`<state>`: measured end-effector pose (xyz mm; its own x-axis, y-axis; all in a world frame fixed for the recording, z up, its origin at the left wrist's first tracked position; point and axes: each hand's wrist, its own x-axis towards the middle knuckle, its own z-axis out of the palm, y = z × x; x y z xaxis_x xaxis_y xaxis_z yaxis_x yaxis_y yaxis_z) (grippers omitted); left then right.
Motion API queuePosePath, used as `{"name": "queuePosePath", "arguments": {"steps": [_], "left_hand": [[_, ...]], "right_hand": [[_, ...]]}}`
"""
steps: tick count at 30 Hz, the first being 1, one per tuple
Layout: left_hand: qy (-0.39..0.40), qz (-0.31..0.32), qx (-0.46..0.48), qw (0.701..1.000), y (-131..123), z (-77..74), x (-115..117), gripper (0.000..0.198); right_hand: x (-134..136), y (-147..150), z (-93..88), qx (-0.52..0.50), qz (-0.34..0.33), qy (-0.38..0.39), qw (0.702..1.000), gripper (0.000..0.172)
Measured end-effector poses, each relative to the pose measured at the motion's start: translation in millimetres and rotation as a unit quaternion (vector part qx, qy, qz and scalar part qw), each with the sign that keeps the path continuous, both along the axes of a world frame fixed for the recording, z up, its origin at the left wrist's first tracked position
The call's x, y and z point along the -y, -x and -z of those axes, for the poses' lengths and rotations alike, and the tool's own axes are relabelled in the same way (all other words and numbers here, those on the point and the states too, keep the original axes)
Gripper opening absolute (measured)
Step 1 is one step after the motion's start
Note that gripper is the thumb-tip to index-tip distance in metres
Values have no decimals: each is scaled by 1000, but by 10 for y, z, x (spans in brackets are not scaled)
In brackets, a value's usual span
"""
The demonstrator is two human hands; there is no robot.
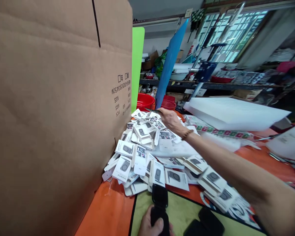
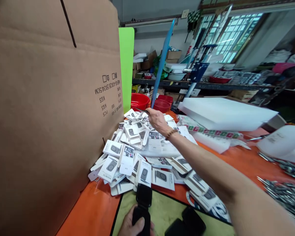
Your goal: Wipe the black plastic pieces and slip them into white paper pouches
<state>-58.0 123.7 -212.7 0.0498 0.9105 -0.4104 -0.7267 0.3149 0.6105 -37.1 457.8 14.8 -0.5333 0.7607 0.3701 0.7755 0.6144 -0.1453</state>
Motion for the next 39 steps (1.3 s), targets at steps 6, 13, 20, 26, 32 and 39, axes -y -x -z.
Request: {"name": "queuePosePath", "arguments": {"steps": [6, 13, 20, 26, 32, 39], "left_hand": [[11, 5, -18, 1000, 183, -457, 59, 62], [-7, 33, 10, 999, 154, -906, 380, 50], [33, 99, 88, 991, -142, -1256, 854, 51], [52, 191, 120, 973, -371, -1365, 1153, 58], [109, 199, 143, 964, -494, -1291, 1314, 53], [195, 122, 148, 962, -670, -1216, 1283, 48]], "right_hand": [[1603, -1808, 261, -48, -36, -29, 998, 36], [3421, -3268, 1442, -84, 112, 72, 988, 57], [3697, -2778, 1450, -188, 110, 214, 952, 46], [3660, -1904, 843, -476, 20, 543, 691, 52], [3772, -1831, 917, -530, -7, 606, 593, 40], [4145, -1801, 1098, -482, 20, 393, 783, 21]]}}
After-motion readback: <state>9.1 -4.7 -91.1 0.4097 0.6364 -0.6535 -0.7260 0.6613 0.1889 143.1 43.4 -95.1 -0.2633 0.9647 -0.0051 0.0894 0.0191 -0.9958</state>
